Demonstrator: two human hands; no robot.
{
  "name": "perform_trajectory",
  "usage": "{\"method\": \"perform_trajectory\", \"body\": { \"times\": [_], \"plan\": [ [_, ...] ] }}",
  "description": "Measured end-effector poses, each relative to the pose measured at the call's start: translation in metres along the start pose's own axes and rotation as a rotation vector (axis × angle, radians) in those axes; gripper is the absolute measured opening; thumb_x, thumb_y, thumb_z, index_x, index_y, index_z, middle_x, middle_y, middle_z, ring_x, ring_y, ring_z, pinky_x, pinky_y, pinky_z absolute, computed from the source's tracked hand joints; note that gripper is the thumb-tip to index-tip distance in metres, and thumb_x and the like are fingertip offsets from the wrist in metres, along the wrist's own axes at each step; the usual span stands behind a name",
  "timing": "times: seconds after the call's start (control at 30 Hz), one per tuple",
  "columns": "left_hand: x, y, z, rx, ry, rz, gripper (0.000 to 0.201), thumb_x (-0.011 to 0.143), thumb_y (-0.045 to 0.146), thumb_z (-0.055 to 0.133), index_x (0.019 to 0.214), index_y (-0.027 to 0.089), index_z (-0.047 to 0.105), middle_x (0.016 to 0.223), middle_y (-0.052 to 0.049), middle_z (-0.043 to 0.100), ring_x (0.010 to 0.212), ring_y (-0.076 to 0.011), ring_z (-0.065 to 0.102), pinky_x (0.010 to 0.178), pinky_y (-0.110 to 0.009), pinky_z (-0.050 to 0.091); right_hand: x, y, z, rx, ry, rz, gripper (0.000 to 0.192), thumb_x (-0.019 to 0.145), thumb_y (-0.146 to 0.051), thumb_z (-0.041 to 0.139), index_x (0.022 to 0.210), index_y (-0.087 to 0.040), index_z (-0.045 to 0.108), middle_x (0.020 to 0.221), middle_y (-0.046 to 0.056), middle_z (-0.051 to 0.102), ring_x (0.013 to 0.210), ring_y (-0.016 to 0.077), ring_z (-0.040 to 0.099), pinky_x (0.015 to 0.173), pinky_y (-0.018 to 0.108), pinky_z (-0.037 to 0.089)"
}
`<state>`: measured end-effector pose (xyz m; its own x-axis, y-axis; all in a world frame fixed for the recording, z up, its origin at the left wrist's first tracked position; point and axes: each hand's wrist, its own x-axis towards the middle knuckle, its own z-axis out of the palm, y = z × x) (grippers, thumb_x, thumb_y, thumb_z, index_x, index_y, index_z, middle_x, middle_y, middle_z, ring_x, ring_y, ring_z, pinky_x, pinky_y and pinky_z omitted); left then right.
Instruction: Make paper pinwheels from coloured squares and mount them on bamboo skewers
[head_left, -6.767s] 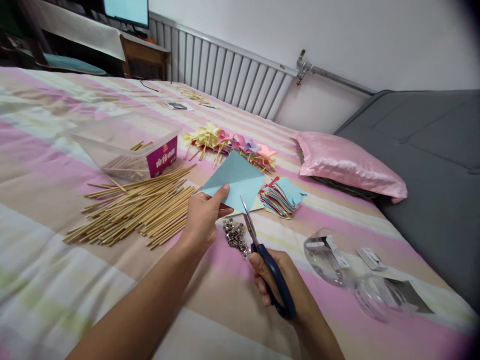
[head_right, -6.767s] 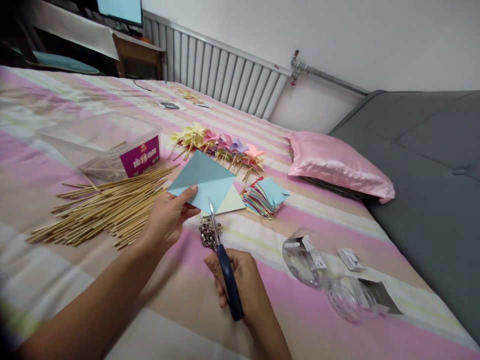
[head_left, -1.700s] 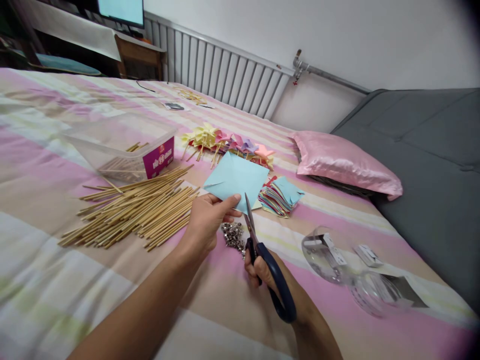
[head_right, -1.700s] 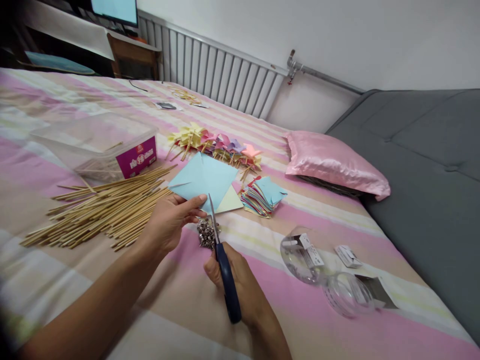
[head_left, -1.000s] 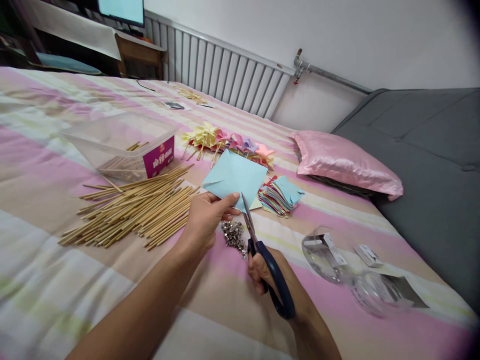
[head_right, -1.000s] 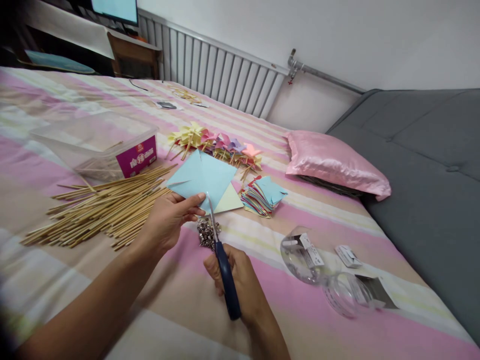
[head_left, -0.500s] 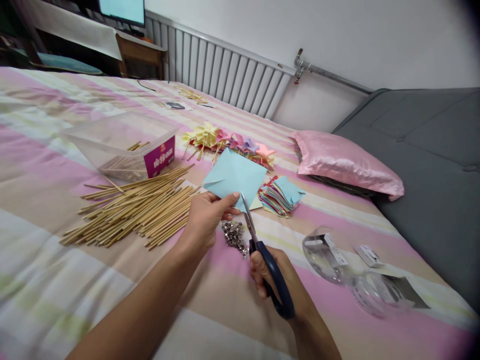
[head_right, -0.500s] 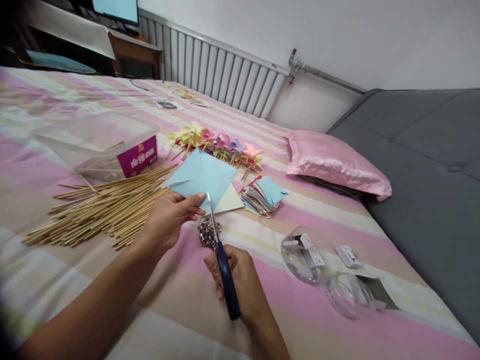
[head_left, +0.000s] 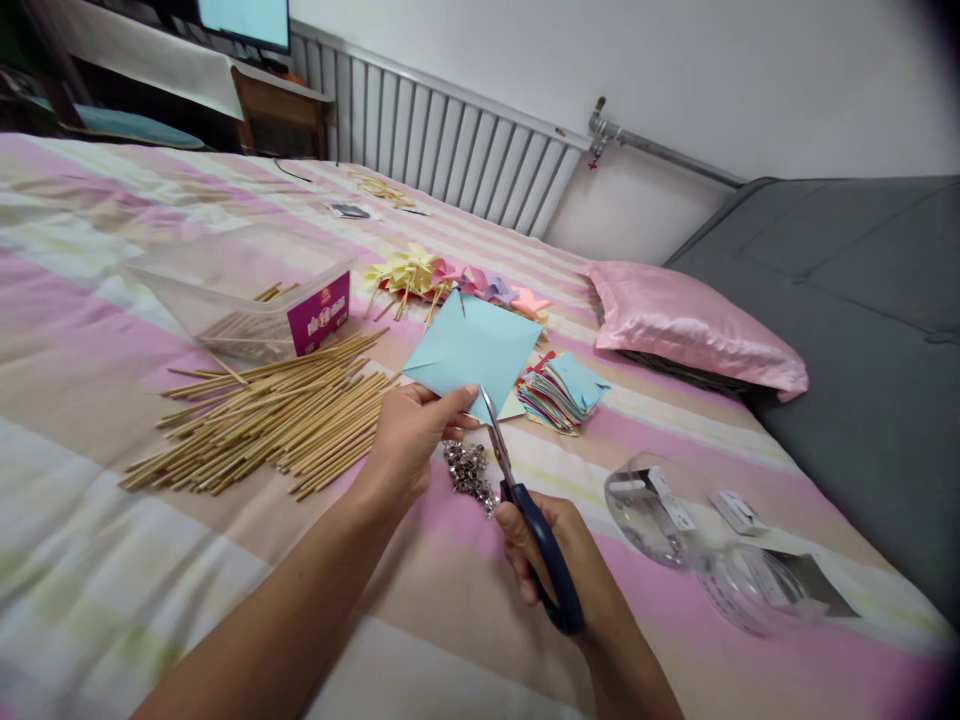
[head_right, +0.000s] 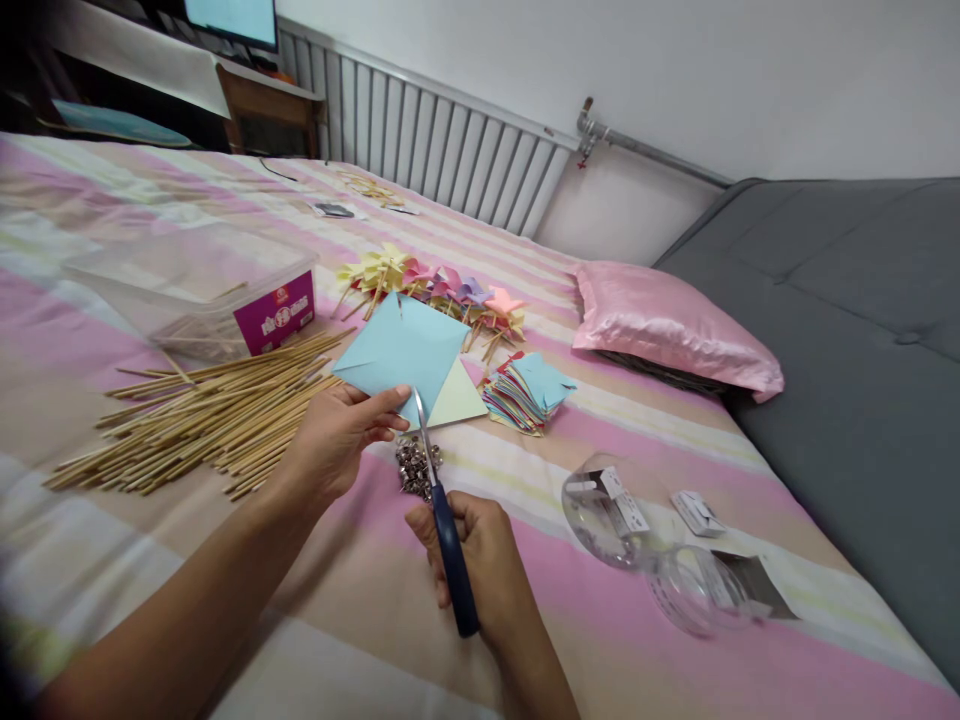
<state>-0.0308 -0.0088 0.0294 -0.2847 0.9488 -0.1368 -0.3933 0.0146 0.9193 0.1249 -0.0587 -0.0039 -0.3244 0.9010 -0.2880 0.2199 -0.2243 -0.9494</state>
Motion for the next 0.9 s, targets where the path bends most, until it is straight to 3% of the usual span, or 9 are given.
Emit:
{"method": "perform_trajectory", "body": {
  "times": [0.9],
  "plan": [
    [-0.003, -0.0044, 0.0053, 0.007, -0.034, -0.016, 0.019, 0.057, 0.024, 0.076, 0.059, 0.01, 0.063, 0.046, 0.0, 0.061, 0.043, -0.0107, 0.058, 0.043, -0.018, 0.04, -0.001, 0.0026, -0.0022, -0.064, 0.008, -0.12, 0.049, 0.074, -0.064, 0.057, 0.065, -0.018, 0.043, 0.044, -0.007, 0.042, 0.036, 0.0049, 0.037, 0.037, 0.018, 0.023]
  ]
}}
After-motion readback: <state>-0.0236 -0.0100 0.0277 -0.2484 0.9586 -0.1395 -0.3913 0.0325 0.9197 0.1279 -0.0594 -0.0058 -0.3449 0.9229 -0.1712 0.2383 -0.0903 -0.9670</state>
